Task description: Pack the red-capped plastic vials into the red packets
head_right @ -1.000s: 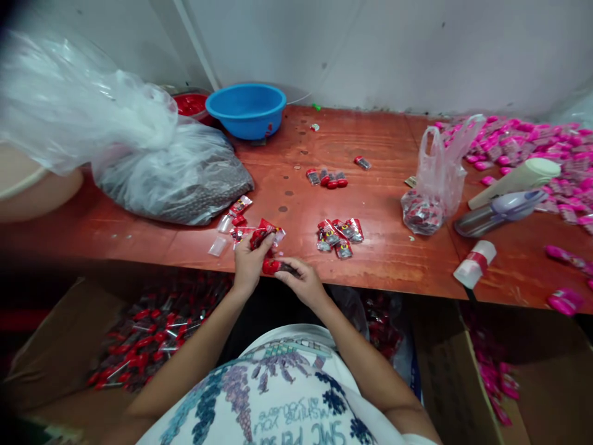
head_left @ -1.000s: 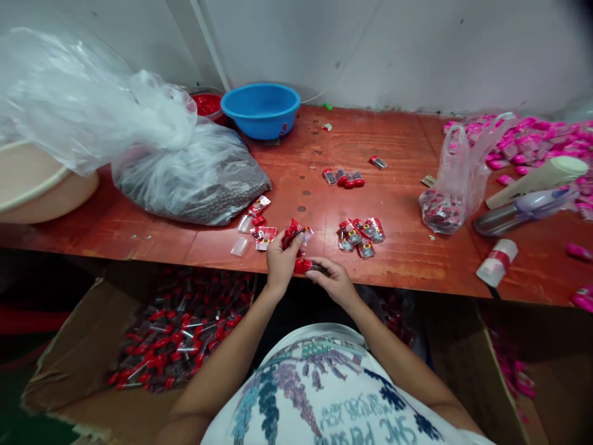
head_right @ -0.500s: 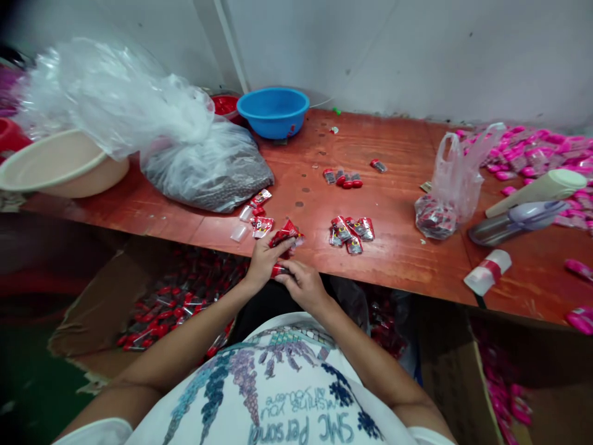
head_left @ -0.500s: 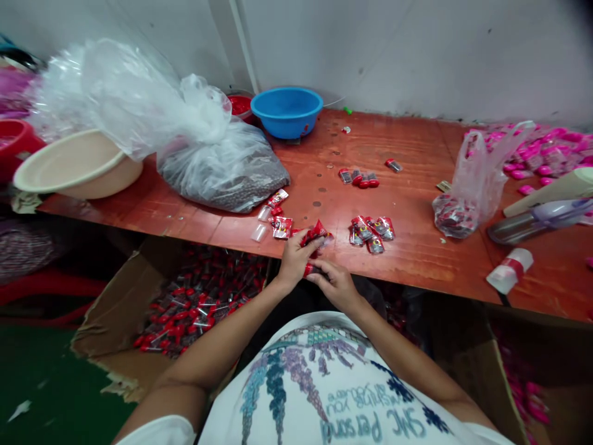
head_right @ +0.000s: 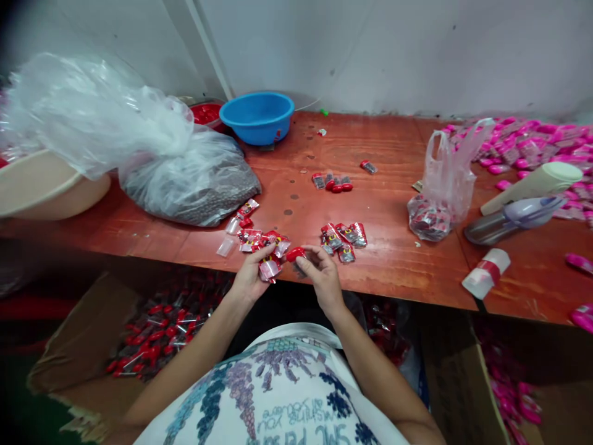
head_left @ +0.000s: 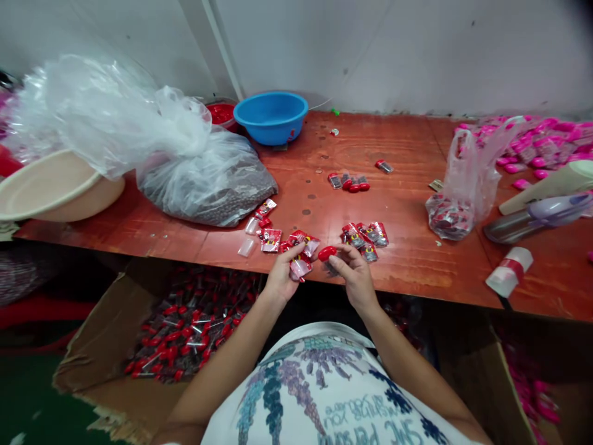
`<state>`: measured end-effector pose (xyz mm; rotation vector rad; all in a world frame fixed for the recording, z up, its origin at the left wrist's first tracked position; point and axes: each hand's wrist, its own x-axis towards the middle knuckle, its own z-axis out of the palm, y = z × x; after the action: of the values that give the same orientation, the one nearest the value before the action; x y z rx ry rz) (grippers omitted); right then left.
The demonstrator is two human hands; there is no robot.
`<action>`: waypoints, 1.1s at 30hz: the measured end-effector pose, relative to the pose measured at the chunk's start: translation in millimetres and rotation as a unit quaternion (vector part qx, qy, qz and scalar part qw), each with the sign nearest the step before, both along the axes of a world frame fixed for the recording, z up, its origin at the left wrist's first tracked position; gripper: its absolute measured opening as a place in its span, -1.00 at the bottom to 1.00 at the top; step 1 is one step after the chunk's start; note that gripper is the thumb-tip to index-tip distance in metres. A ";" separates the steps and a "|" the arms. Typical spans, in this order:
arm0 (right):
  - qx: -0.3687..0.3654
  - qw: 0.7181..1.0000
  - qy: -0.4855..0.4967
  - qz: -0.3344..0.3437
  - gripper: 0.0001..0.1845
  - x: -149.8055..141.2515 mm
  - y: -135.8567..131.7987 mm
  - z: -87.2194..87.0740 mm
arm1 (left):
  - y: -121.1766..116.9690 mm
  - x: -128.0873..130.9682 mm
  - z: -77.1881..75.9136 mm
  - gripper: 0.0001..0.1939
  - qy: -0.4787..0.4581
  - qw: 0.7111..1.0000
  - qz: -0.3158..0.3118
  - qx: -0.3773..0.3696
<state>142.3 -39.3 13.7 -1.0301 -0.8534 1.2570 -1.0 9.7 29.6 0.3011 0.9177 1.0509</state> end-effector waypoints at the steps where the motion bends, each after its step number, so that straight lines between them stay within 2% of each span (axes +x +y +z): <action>1: 0.000 1.000 -0.002 -0.014 -0.63 -1.8 3.5 0.9 | -0.3 1.1 -1.0 -0.85 0.000 1.000 -0.004 0.004; 5: 0.002 0.998 -0.019 -0.053 -0.63 -10.9 13.3 -1.7 | -2.1 3.3 -6.2 -0.80 0.005 0.999 -0.015 0.047; 9: 0.016 0.999 -0.038 -0.032 -0.68 -15.2 16.2 -6.7 | -2.8 0.0 -9.2 -0.77 0.022 0.995 0.017 0.100; 16: -0.016 0.997 -0.075 0.021 -0.64 -13.8 12.7 -9.2 | -4.4 -6.3 -9.5 -0.79 0.073 0.990 0.049 0.111; 20: -0.023 0.994 -0.099 0.027 -0.62 -10.7 11.2 -7.6 | -6.6 -6.2 -10.5 -0.78 0.090 0.987 0.047 0.124; 26: -0.032 0.995 -0.083 0.034 -0.61 -8.0 8.2 -3.4 | -10.1 -6.7 -9.3 -0.77 0.108 0.984 0.061 0.130; 33: -0.036 0.992 -0.109 0.054 -0.64 -6.6 6.0 -1.1 | -16.4 -10.7 -7.3 -0.83 0.122 0.980 0.043 0.152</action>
<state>135.7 -33.4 12.7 -1.2083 -1.0481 1.2897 -11.7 -6.7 22.3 0.6621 0.9933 1.2551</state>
